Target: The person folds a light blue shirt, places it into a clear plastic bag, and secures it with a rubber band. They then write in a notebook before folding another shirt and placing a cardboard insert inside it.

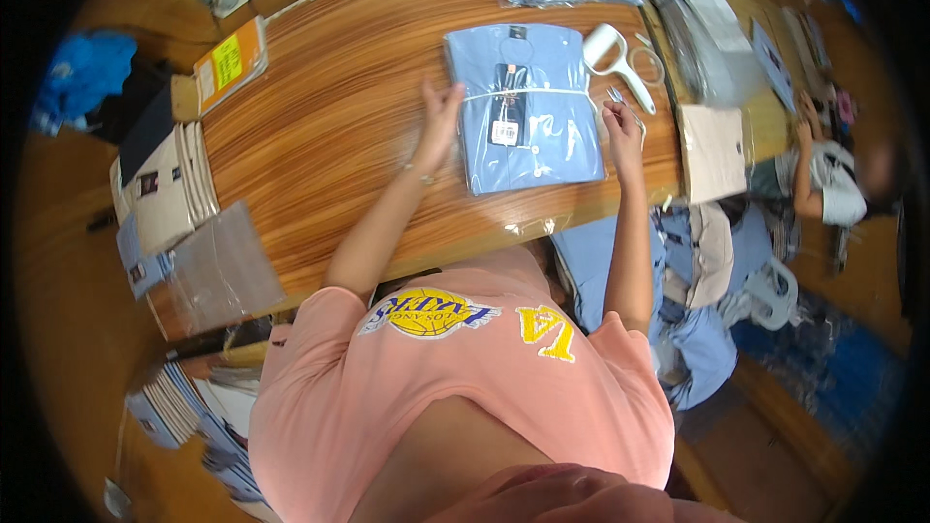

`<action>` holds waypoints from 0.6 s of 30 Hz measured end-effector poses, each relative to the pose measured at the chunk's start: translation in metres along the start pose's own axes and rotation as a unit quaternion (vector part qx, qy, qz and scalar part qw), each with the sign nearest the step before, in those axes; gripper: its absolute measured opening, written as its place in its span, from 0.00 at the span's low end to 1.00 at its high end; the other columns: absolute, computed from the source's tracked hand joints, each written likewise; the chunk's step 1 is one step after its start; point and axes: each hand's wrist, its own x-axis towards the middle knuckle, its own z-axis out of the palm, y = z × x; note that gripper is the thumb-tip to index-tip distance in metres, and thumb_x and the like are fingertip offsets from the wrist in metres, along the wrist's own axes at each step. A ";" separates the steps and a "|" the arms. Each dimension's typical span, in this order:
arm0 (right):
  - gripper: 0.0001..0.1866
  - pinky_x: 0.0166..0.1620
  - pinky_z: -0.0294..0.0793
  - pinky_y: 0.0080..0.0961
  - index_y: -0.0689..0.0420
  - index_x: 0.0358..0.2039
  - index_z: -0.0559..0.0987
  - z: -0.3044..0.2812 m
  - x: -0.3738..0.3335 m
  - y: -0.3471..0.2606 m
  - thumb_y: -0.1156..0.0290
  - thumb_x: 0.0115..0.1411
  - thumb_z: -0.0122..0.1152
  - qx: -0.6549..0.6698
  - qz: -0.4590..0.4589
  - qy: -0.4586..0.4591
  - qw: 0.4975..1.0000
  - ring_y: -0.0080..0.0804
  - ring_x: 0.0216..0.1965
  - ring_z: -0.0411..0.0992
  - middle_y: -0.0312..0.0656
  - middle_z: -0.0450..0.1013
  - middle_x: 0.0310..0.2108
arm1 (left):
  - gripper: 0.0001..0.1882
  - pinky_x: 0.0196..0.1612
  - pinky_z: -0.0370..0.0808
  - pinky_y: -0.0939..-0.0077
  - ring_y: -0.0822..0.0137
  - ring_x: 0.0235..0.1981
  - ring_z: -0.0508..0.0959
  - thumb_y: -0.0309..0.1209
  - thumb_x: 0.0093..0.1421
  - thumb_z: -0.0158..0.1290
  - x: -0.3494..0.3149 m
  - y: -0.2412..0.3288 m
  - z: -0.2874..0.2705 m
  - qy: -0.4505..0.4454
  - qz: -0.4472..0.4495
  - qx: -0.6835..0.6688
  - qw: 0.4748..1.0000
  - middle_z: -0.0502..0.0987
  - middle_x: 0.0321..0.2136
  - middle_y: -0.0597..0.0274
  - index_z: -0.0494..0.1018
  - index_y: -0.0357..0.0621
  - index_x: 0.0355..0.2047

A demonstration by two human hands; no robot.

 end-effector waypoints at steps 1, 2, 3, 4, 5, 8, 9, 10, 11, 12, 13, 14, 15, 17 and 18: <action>0.16 0.40 0.68 0.22 0.61 0.44 0.73 0.007 0.017 0.016 0.65 0.59 0.54 0.033 0.069 -0.025 0.997 0.26 0.37 0.69 0.39 0.70 0.33 | 0.47 0.56 0.63 0.66 0.53 0.54 0.65 0.45 0.58 0.51 0.002 -0.005 0.010 0.003 -0.001 -0.035 0.999 0.61 0.53 0.37 0.33 0.34 0.62; 0.17 0.41 0.68 0.22 0.60 0.46 0.72 0.013 0.032 0.026 0.64 0.59 0.55 0.063 0.137 -0.053 0.987 0.25 0.37 0.69 0.37 0.69 0.33 | 0.49 0.56 0.63 0.67 0.53 0.54 0.65 0.45 0.57 0.53 0.008 -0.016 0.017 0.007 0.000 -0.072 0.997 0.61 0.52 0.37 0.32 0.33 0.62; 0.22 0.46 0.68 0.23 0.60 0.50 0.70 0.021 0.040 0.024 0.59 0.60 0.53 0.105 0.211 -0.087 0.968 0.29 0.41 0.70 0.41 0.71 0.39 | 0.51 0.55 0.63 0.68 0.54 0.54 0.65 0.45 0.56 0.54 0.011 -0.025 0.017 0.013 -0.002 -0.106 0.994 0.61 0.52 0.36 0.31 0.32 0.62; 0.23 0.47 0.68 0.24 0.60 0.50 0.70 0.028 0.044 0.022 0.58 0.60 0.52 0.163 0.225 -0.110 0.954 0.30 0.42 0.70 0.42 0.71 0.41 | 0.50 0.54 0.64 0.69 0.54 0.54 0.65 0.45 0.57 0.53 0.016 -0.033 0.014 0.006 -0.011 -0.118 0.993 0.58 0.54 0.36 0.32 0.32 0.62; 0.24 0.48 0.68 0.26 0.60 0.50 0.69 0.037 0.039 0.004 0.56 0.61 0.51 0.219 0.244 -0.133 0.935 0.31 0.43 0.70 0.44 0.71 0.42 | 0.50 0.54 0.66 0.70 0.55 0.54 0.64 0.46 0.57 0.53 0.018 -0.042 0.007 0.000 -0.023 -0.128 0.991 0.56 0.56 0.36 0.32 0.31 0.62; 0.32 0.50 0.69 0.31 0.63 0.52 0.67 0.030 0.037 -0.007 0.48 0.58 0.51 0.246 0.269 -0.194 0.911 0.36 0.46 0.70 0.49 0.69 0.48 | 0.42 0.50 0.68 0.72 0.59 0.50 0.68 0.43 0.57 0.53 0.000 -0.037 0.010 0.008 -0.071 -0.185 0.980 0.63 0.52 0.41 0.43 0.29 0.59; 0.34 0.50 0.69 0.32 0.63 0.52 0.66 0.028 0.038 -0.003 0.47 0.57 0.52 0.231 0.291 -0.217 0.903 0.36 0.46 0.70 0.49 0.69 0.48 | 0.39 0.49 0.68 0.72 0.61 0.49 0.68 0.41 0.57 0.53 -0.005 -0.037 0.010 0.006 -0.091 -0.198 0.976 0.65 0.50 0.43 0.47 0.29 0.57; 0.35 0.50 0.69 0.32 0.64 0.53 0.66 0.026 0.036 0.001 0.46 0.56 0.53 0.215 0.313 -0.239 0.893 0.36 0.47 0.69 0.50 0.69 0.48 | 0.36 0.49 0.68 0.72 0.63 0.48 0.69 0.40 0.57 0.54 -0.012 -0.038 0.009 0.004 -0.111 -0.210 0.971 0.67 0.48 0.45 0.51 0.29 0.56; 0.40 0.50 0.70 0.32 0.64 0.55 0.62 0.029 0.021 0.003 0.44 0.53 0.57 0.207 0.306 -0.261 0.892 0.39 0.48 0.69 0.51 0.68 0.48 | 0.33 0.48 0.68 0.73 0.64 0.47 0.69 0.39 0.58 0.53 -0.028 -0.042 0.002 0.000 -0.111 -0.233 0.966 0.68 0.47 0.47 0.53 0.29 0.54; 0.41 0.50 0.70 0.32 0.64 0.56 0.61 0.036 -0.001 -0.002 0.46 0.52 0.58 0.202 0.287 -0.262 0.899 0.40 0.48 0.68 0.52 0.67 0.48 | 0.30 0.48 0.68 0.74 0.66 0.47 0.69 0.38 0.58 0.53 -0.048 -0.047 -0.010 -0.006 -0.110 -0.256 0.960 0.69 0.46 0.50 0.56 0.29 0.53; 0.41 0.50 0.70 0.32 0.64 0.56 0.60 0.044 -0.029 -0.009 0.47 0.52 0.60 0.197 0.268 -0.262 0.906 0.41 0.48 0.68 0.52 0.67 0.49 | 0.27 0.48 0.67 0.74 0.67 0.46 0.69 0.36 0.59 0.52 -0.069 -0.053 -0.020 -0.012 -0.110 -0.278 0.954 0.70 0.44 0.52 0.59 0.29 0.51; 0.41 0.49 0.70 0.32 0.64 0.57 0.59 0.053 -0.053 -0.018 0.49 0.52 0.61 0.195 0.246 -0.267 0.911 0.42 0.48 0.68 0.52 0.67 0.49 | 0.26 0.48 0.67 0.75 0.68 0.46 0.70 0.36 0.59 0.52 -0.086 -0.064 -0.030 0.020 -0.095 -0.272 0.957 0.71 0.44 0.53 0.60 0.29 0.51; 0.41 0.50 0.70 0.32 0.65 0.57 0.58 0.056 -0.071 -0.029 0.53 0.51 0.62 0.213 0.258 -0.281 0.899 0.42 0.49 0.68 0.52 0.66 0.49 | 0.24 0.48 0.67 0.76 0.69 0.45 0.70 0.35 0.59 0.51 -0.102 -0.077 -0.037 0.053 -0.083 -0.267 0.959 0.71 0.43 0.55 0.61 0.30 0.50; 0.40 0.51 0.68 0.32 0.66 0.57 0.56 0.059 -0.100 -0.050 0.62 0.50 0.66 0.249 0.283 -0.302 0.875 0.42 0.50 0.67 0.53 0.65 0.50 | 0.23 0.49 0.65 0.78 0.70 0.44 0.70 0.34 0.59 0.51 -0.138 -0.083 -0.049 0.109 -0.068 -0.263 0.956 0.71 0.42 0.58 0.62 0.33 0.51; 0.41 0.50 0.69 0.32 0.66 0.57 0.57 0.064 -0.109 -0.049 0.62 0.49 0.66 0.258 0.280 -0.325 0.866 0.42 0.49 0.67 0.53 0.65 0.50 | 0.23 0.49 0.65 0.78 0.71 0.44 0.70 0.35 0.59 0.51 -0.149 -0.084 -0.056 0.111 -0.054 -0.272 0.954 0.71 0.43 0.58 0.62 0.34 0.51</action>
